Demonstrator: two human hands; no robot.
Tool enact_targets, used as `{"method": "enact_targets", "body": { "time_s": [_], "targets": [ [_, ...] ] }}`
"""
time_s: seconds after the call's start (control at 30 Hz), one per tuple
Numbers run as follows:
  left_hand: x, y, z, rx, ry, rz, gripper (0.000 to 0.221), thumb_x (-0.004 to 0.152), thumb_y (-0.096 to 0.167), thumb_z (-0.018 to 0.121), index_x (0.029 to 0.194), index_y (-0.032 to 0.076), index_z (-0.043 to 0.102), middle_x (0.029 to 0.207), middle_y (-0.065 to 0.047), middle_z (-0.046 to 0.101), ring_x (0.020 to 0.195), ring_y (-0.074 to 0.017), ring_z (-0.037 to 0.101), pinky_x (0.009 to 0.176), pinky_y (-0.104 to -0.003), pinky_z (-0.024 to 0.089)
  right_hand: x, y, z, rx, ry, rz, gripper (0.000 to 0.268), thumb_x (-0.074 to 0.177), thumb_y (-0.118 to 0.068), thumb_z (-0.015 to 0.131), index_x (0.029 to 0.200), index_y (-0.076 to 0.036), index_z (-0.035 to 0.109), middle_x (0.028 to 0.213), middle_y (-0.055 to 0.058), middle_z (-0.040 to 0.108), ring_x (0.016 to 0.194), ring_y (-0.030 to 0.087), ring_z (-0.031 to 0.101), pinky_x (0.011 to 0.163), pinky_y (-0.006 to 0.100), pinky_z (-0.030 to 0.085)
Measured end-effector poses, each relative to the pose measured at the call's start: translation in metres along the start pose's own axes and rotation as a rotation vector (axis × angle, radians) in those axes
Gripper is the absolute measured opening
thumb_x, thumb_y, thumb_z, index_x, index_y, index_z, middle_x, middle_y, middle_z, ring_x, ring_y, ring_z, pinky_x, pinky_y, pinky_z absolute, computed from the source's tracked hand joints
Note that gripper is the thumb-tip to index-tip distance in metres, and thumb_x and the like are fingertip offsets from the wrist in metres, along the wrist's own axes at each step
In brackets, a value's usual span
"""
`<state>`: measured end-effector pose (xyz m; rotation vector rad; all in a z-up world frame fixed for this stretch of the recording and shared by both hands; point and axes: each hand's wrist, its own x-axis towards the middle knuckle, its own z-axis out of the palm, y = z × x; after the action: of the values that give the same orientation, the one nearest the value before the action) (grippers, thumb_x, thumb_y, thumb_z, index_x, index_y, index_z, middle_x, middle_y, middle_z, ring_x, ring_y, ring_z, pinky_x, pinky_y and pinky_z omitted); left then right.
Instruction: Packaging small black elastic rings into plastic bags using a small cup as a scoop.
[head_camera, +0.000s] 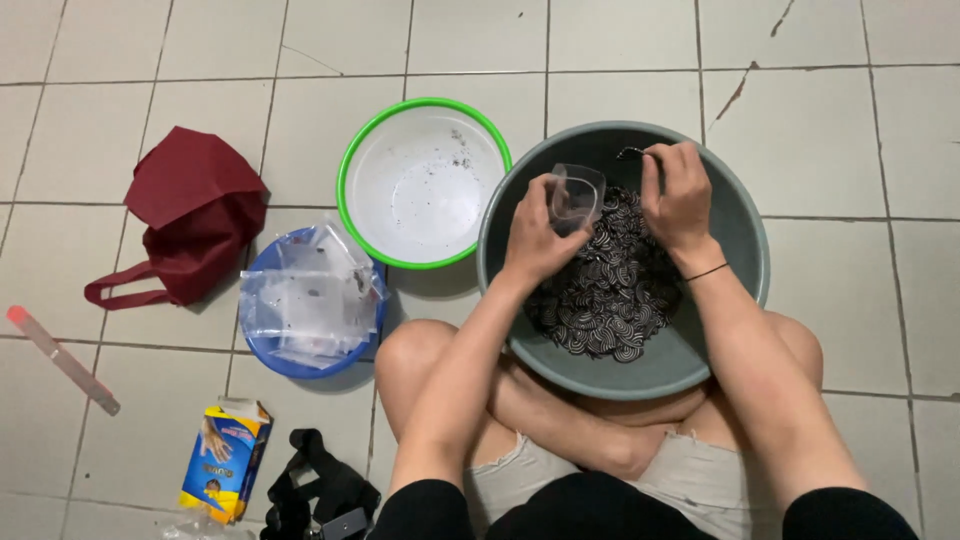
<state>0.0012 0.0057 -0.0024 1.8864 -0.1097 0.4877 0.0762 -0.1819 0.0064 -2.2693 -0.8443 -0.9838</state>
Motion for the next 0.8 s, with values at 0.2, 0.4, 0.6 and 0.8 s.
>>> {"method": "enact_targets", "body": {
  "time_s": [0.2, 0.4, 0.6, 0.8],
  "targets": [
    [0.0, -0.009, 0.008, 0.25, 0.004, 0.189, 0.065, 0.06, 0.028, 0.078, 0.112, 0.005, 0.046, 0.088, -0.011, 0.059, 0.081, -0.0317, 0.062, 0.072, -0.044, 0.051, -0.007, -0.006, 0.001, 0.083, 0.191, -0.157, 0.008, 0.096, -0.009, 0.047, 0.1, -0.004, 0.053, 0.089, 0.002, 0.044, 0.077, 0.021, 0.053, 0.068, 0.03, 0.047],
    [-0.004, -0.012, 0.013, 0.385, 0.009, 0.285, 0.068, 0.058, 0.032, 0.077, 0.114, 0.004, 0.048, 0.087, -0.01, 0.055, 0.08, -0.0289, 0.061, 0.071, -0.041, 0.05, -0.013, -0.009, 0.007, 0.053, 0.153, -0.228, 0.013, 0.091, -0.016, 0.059, 0.097, -0.006, 0.066, 0.083, 0.003, 0.041, 0.069, 0.02, 0.05, 0.063, 0.031, 0.048],
    [-0.002, -0.006, 0.008, 0.32, -0.013, 0.203, 0.066, 0.06, 0.027, 0.077, 0.113, 0.004, 0.047, 0.088, -0.012, 0.056, 0.083, -0.0329, 0.062, 0.074, -0.043, 0.05, -0.014, -0.006, 0.008, 0.152, 0.168, -0.182, 0.026, 0.095, -0.025, 0.052, 0.106, -0.007, 0.066, 0.085, 0.005, 0.041, 0.069, 0.023, 0.049, 0.063, 0.033, 0.047],
    [-0.01, 0.018, 0.006, -0.131, -0.014, -0.065, 0.058, 0.07, 0.031, 0.075, 0.112, 0.008, 0.044, 0.093, -0.011, 0.061, 0.089, -0.0313, 0.063, 0.078, -0.041, 0.049, 0.005, -0.009, -0.004, 0.081, 0.056, -0.029, 0.02, 0.097, -0.016, 0.051, 0.109, 0.0, 0.051, 0.086, 0.012, 0.044, 0.072, 0.031, 0.051, 0.066, 0.04, 0.046]
  ]
}}
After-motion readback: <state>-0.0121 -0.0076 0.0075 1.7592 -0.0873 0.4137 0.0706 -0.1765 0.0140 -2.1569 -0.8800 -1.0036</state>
